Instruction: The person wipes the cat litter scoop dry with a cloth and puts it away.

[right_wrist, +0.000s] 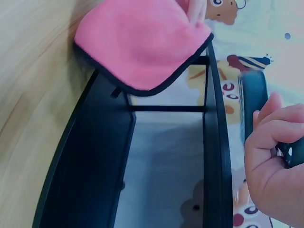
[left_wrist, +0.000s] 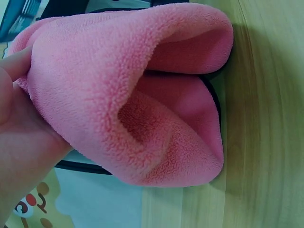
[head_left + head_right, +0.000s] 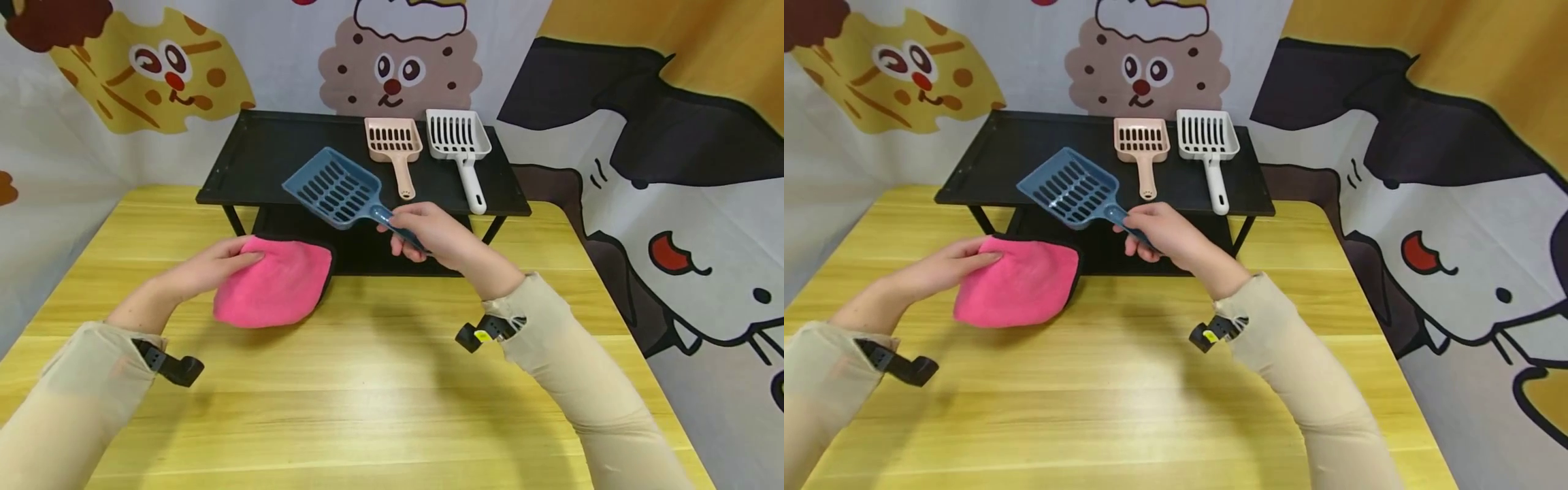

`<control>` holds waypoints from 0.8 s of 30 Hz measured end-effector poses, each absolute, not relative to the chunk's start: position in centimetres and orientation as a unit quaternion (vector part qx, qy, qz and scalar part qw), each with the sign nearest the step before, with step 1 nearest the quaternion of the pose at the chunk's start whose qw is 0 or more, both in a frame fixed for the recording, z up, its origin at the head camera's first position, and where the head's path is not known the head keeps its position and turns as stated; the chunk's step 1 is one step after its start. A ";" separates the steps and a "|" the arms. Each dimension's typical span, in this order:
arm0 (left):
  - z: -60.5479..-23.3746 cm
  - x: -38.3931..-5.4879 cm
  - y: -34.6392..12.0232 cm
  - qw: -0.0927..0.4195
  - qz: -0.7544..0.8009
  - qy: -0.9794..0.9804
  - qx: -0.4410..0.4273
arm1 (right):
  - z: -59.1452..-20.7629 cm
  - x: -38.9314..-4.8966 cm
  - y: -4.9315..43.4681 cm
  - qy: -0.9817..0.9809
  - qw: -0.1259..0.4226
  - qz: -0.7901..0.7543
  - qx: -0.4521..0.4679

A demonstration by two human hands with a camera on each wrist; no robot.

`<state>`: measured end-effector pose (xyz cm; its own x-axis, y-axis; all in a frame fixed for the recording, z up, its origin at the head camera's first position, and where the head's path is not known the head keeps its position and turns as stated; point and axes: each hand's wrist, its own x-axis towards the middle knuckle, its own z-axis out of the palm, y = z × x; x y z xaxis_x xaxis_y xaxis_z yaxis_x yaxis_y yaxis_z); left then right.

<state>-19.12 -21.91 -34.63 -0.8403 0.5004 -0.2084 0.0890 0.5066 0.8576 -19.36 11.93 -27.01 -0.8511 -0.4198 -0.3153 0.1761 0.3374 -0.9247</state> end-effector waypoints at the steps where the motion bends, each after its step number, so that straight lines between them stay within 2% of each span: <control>1: -34.7 -19.1 -22.0 0.218 0.468 0.838 0.178 | -26.9 -19.4 11.5 0.772 0.261 -0.574 -0.077; 13: -34.8 -19.1 -22.1 0.156 0.448 0.869 0.141 | -27.0 -20.3 8.4 0.739 0.256 -0.622 -0.037; 24: -35.5 -19.0 -22.8 0.101 0.473 0.870 0.094 | -26.9 -18.7 9.3 0.681 0.298 -0.668 -0.016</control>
<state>-19.01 -22.76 -35.45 -0.9620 0.2586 -0.0876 0.0670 0.5348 0.8423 -18.73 9.27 -26.85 -0.8215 -0.4202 -0.3855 0.3774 0.1061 -0.9200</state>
